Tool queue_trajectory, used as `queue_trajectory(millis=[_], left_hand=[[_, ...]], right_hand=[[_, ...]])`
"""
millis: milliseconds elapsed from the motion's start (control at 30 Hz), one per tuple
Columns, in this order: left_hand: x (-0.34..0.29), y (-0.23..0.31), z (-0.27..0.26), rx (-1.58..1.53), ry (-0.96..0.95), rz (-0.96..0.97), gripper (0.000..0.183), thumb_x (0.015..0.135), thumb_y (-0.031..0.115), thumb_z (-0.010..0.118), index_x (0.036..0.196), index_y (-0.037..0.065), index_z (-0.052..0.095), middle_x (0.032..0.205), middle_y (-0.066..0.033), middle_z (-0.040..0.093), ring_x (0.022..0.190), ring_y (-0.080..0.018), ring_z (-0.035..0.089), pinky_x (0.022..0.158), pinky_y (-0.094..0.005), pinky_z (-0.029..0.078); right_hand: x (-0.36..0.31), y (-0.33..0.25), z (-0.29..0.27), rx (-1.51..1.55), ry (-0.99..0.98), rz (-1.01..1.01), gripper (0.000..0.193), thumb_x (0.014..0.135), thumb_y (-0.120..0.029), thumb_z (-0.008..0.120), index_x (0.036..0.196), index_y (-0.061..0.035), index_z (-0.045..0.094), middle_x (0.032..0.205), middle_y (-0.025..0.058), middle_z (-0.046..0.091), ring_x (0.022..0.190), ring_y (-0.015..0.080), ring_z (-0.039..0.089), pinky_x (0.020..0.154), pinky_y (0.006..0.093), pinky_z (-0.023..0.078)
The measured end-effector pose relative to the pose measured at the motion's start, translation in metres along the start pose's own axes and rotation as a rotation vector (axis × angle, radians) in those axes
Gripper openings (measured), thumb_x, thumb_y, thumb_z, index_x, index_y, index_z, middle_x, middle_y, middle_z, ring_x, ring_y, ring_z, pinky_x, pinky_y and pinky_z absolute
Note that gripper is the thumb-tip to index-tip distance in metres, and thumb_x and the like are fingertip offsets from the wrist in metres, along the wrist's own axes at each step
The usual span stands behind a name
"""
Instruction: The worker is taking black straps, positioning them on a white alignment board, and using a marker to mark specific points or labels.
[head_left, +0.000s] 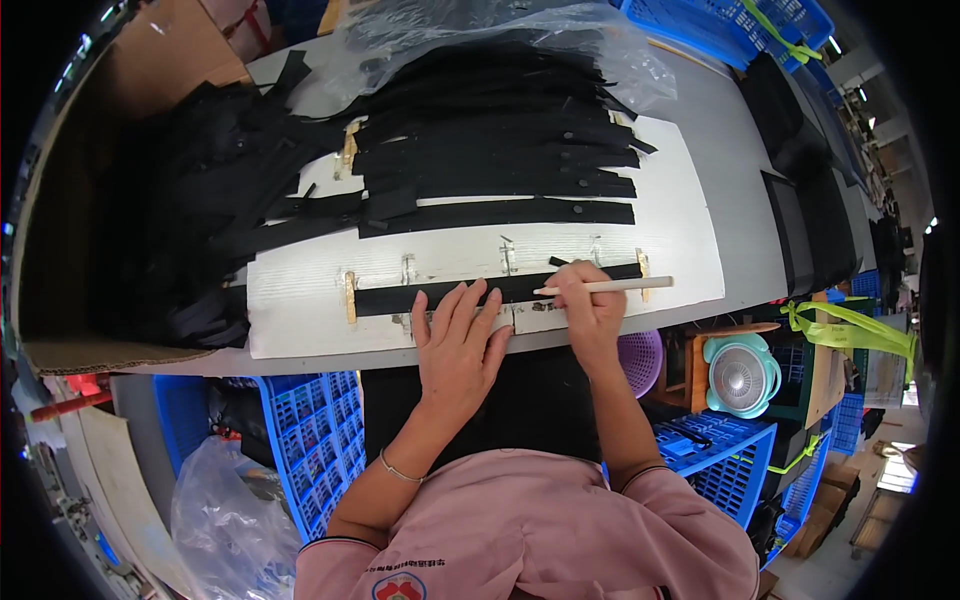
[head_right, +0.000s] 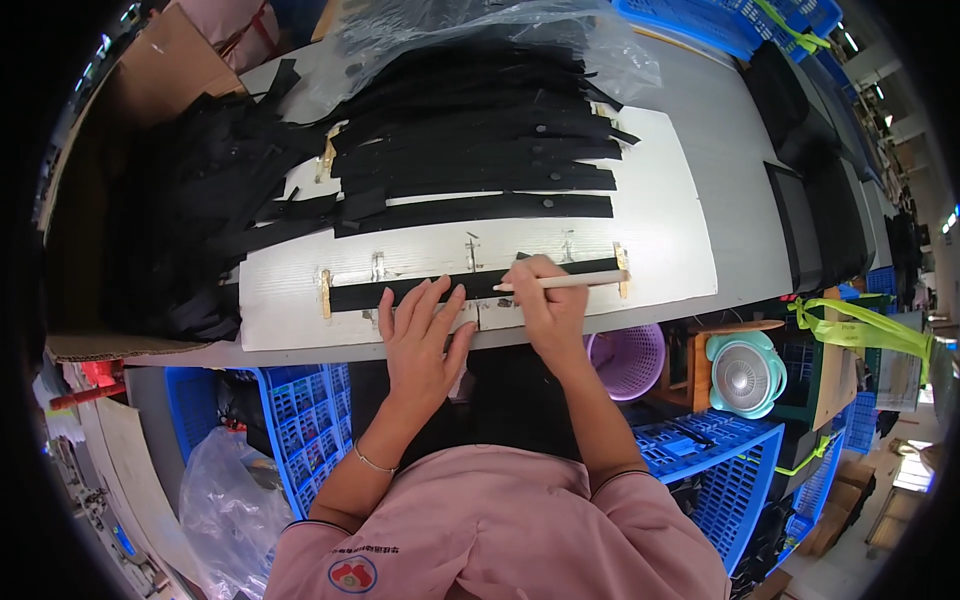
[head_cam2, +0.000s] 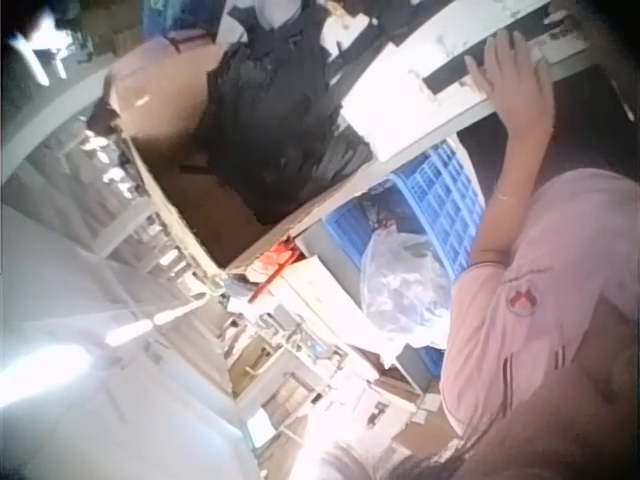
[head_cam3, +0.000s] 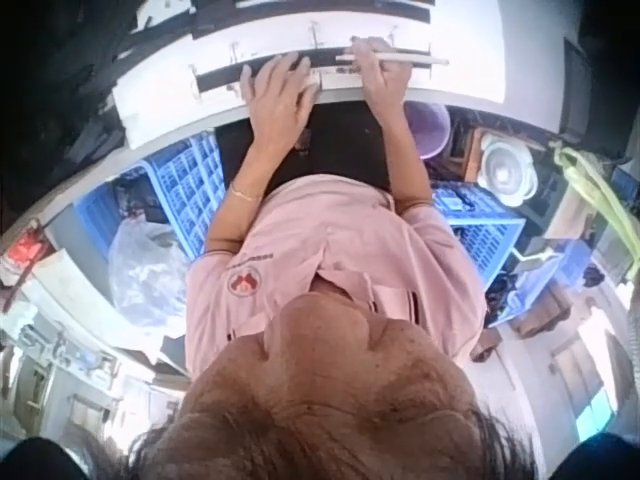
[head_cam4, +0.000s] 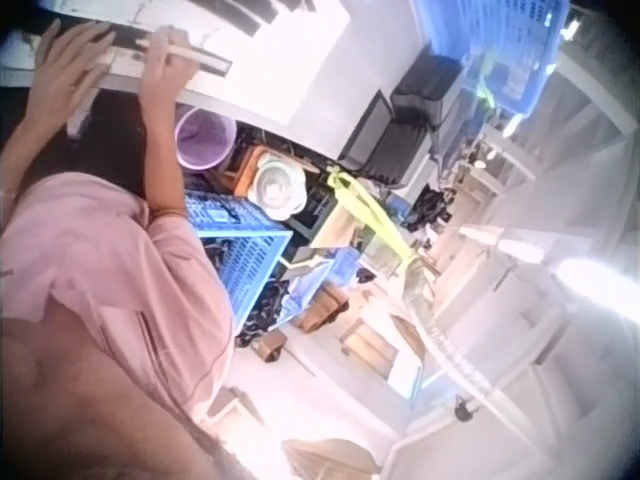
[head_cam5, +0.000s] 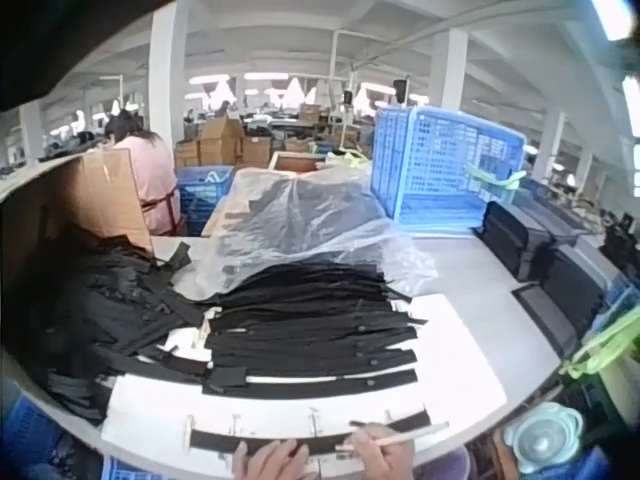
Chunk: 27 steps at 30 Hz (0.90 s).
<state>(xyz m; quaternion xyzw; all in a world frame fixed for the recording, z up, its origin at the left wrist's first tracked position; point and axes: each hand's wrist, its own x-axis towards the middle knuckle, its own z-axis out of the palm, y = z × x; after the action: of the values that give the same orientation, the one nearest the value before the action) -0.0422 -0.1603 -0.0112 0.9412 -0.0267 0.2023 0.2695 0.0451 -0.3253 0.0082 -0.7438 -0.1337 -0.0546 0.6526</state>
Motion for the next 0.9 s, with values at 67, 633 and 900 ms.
queue_trajectory(millis=[67, 633, 900], left_hand=[[-0.001, 0.000, 0.000, 0.008, -0.006, 0.005, 0.045, 0.089, 0.020, 0.076, 0.132, 0.009, 0.068, 0.138, -0.0079, 0.061, 0.131, -0.0275, 0.053, 0.121, -0.0542, 0.023], [0.042, 0.057, 0.035, -0.237, 0.002, 0.094, 0.031, 0.087, 0.013, 0.077, 0.117, 0.009, 0.074, 0.128, -0.0062, 0.066, 0.125, -0.0278, 0.057, 0.119, -0.0526, 0.027], [0.067, 0.072, 0.067, -0.239, 0.044, 0.113, 0.019, 0.084, 0.007, 0.077, 0.102, 0.006, 0.074, 0.111, -0.0054, 0.068, 0.108, -0.0273, 0.060, 0.108, -0.0495, 0.038]], right_hand=[[0.007, -0.011, -0.024, 0.063, 0.068, 0.105, 0.018, 0.100, -0.008, 0.059, 0.087, 0.0010, 0.069, 0.071, -0.0005, 0.059, 0.063, 0.0051, 0.052, 0.056, 0.0229, 0.039], [0.025, 0.028, -0.082, -0.107, -0.044, 0.065, 0.017, 0.100, -0.008, 0.061, 0.084, -0.0008, 0.064, 0.074, -0.0013, 0.057, 0.067, 0.0045, 0.049, 0.060, 0.0227, 0.038], [0.025, 0.026, -0.083, -0.135, -0.063, 0.072, 0.016, 0.099, -0.010, 0.063, 0.090, 0.0029, 0.065, 0.073, 0.0050, 0.059, 0.067, 0.0102, 0.052, 0.060, 0.0285, 0.043]])
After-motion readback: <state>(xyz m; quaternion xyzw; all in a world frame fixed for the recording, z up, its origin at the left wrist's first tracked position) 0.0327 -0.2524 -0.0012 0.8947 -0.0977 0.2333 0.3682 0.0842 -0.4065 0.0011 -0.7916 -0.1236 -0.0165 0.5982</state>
